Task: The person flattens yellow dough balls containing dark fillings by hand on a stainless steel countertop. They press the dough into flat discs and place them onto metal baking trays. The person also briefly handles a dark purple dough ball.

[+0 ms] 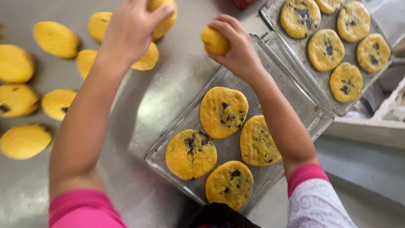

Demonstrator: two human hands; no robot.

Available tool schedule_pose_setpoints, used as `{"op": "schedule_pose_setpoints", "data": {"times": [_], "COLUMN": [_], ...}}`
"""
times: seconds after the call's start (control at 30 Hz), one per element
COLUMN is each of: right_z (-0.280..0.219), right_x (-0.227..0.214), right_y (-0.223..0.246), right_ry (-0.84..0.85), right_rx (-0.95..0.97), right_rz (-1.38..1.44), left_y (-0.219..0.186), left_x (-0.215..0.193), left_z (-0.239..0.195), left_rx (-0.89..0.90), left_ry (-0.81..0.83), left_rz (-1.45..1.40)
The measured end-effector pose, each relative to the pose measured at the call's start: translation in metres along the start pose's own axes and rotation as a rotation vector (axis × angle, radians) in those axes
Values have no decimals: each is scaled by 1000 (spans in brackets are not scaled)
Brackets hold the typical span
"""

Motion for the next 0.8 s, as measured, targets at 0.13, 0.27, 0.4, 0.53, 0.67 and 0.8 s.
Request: {"op": "schedule_pose_setpoints", "data": {"times": [0.13,0.27,0.4,0.53,0.67,0.8], "right_z": [-51,-102,-160,-211,-244,-269], "right_x": [-21,24,80,122,153,213], "right_y": [111,237,335,395,433,438], "right_ry": [189,525,685,767,764,817], "right_rx": [-40,-202,-445,-637,-733,-723], "right_rz": [118,223,181,122,99,-68], "left_y": [-73,-179,-310,-392,-422,-378], "left_x": [-130,-218,-265,-290,-277,-231], "left_z": [-138,-282,-394,-461,-500,-525], "left_rx": [-424,-847,-1206,-1346,-1284,-1200], "left_ry": [316,373,303,230,168,276], "left_rz": [92,256,342,378,425,431]}}
Point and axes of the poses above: each hand's wrist, its own z-axis towards the middle knuckle, its own x-axis out of the palm, y = z × x, the point moved 10 cm from there along z, towards the middle knuckle, and after that the axes turned 4 degrees about y, right-handed, at the moved point
